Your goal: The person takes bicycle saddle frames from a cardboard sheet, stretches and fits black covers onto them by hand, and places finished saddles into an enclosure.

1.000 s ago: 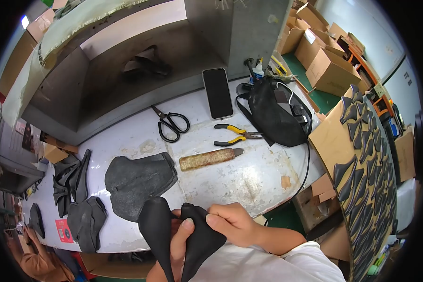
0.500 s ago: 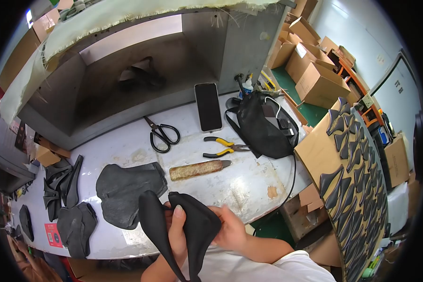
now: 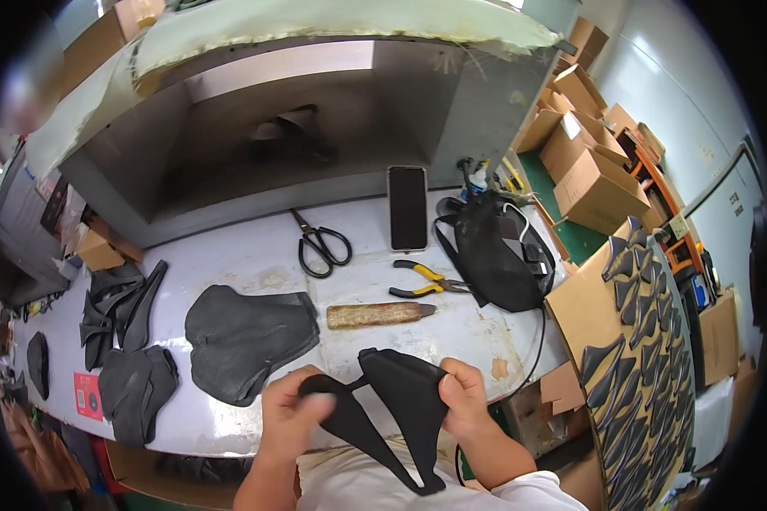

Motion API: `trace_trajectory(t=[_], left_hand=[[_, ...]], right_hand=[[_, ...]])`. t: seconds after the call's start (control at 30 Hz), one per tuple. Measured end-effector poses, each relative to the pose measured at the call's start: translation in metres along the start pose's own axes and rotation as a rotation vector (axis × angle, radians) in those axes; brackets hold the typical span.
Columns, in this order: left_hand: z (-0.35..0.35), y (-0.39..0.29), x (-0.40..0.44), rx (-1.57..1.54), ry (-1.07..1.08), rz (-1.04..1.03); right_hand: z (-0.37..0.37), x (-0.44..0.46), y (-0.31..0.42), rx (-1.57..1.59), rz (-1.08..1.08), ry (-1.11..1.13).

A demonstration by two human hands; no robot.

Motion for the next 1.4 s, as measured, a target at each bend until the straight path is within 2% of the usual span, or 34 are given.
trace_trajectory(t=[0.03, 0.07, 0.13, 0.17, 0.2, 0.27, 0.37, 0.4, 0.47, 0.5, 0.6, 0.67, 0.83, 0.9, 0.93, 1.0, 1.03, 1.1, 1.13, 1.23, 1.27, 1.33, 1.37, 1.4], left_hand=[[-0.006, -0.014, 0.001, 0.272, -0.007, -0.123], [-0.010, -0.021, -0.001, 0.275, -0.023, -0.129], [-0.017, -0.033, -0.004, 0.491, -0.062, -0.256], [-0.017, -0.035, -0.006, 0.557, -0.073, -0.332], [-0.017, -0.035, -0.006, 0.559, -0.084, -0.337], [-0.019, -0.034, -0.005, 0.644, -0.109, -0.398], [-0.028, -0.022, -0.008, 0.597, -0.086, -0.457], [-0.030, -0.010, -0.006, 0.531, -0.007, -0.590], [-0.047, -0.017, -0.003, 0.829, 0.132, -0.729], [-0.052, -0.023, -0.001, 0.819, 0.132, -0.727], [-0.052, -0.037, 0.000, 0.812, 0.009, -0.607], [-0.046, -0.030, 0.001, 0.541, 0.096, -0.206], [-0.023, -0.002, 0.005, 0.283, 0.178, -0.012], [-0.023, 0.025, 0.001, -0.559, 0.185, 0.507], [-0.021, 0.030, 0.000, -0.563, 0.184, 0.507], [-0.022, 0.036, -0.003, -0.664, 0.232, 0.608], [-0.024, 0.035, -0.003, -0.664, 0.233, 0.609], [-0.028, 0.022, 0.000, -0.498, -0.009, 0.485], [-0.028, 0.017, -0.001, -0.497, -0.005, 0.485], [-0.030, -0.007, -0.005, 0.351, 0.234, 0.078], [-0.032, -0.009, -0.006, 0.349, 0.235, 0.081], [-0.037, -0.017, -0.007, 0.684, 0.292, -0.189], [-0.036, -0.017, -0.008, 0.685, 0.290, -0.190], [-0.034, -0.013, -0.008, 0.505, 0.287, -0.069]], right_hand=[[0.012, -0.003, -0.004, -0.177, -0.045, -0.012], [0.005, 0.005, 0.001, -0.177, -0.049, 0.005], [-0.009, 0.019, 0.036, -1.019, 0.432, -0.418], [-0.011, 0.016, 0.041, -1.111, 0.507, -0.505], [-0.015, 0.009, 0.040, -1.108, 0.512, -0.493], [-0.029, -0.008, 0.034, -0.694, 0.432, -0.171], [-0.072, -0.012, 0.041, -0.753, 0.016, 0.205], [-0.079, -0.010, 0.036, -0.702, 0.112, 0.154], [-0.068, -0.013, 0.026, -0.766, 0.081, 0.041], [-0.067, -0.007, 0.027, -0.810, 0.237, -0.008], [-0.066, -0.006, 0.034, -0.849, 0.232, 0.040], [-0.065, -0.005, 0.036, -0.906, 0.254, 0.049], [-0.058, -0.008, 0.027, -0.896, 0.298, 0.045], [-0.058, -0.010, 0.026, -0.838, 0.351, 0.053], [-0.059, -0.008, 0.026, -0.840, 0.348, 0.055], [-0.064, -0.003, 0.029, -0.860, 0.513, 0.042], [-0.062, -0.001, 0.032, -0.860, 0.512, 0.042], [-0.060, -0.001, 0.038, -0.955, 0.475, 0.117], [-0.060, -0.001, 0.040, -0.957, 0.477, 0.113], [-0.057, -0.003, 0.037, -0.959, 0.376, 0.086], [-0.055, -0.005, 0.029, -0.905, 0.337, 0.067], [-0.056, -0.008, 0.022, -0.850, 0.300, 0.054], [-0.057, -0.009, 0.021, -0.742, 0.242, 0.058], [-0.058, -0.008, 0.021, -0.634, 0.185, 0.061]])
Point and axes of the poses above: each hand's wrist, its own x-axis towards the middle knuckle, its own z-axis out of the back of the hand, y = z × x, the point moved 3 cm from there along x, towards the middle knuckle, and after that the axes turned 13 degrees about -x, right-handed, at the moved point
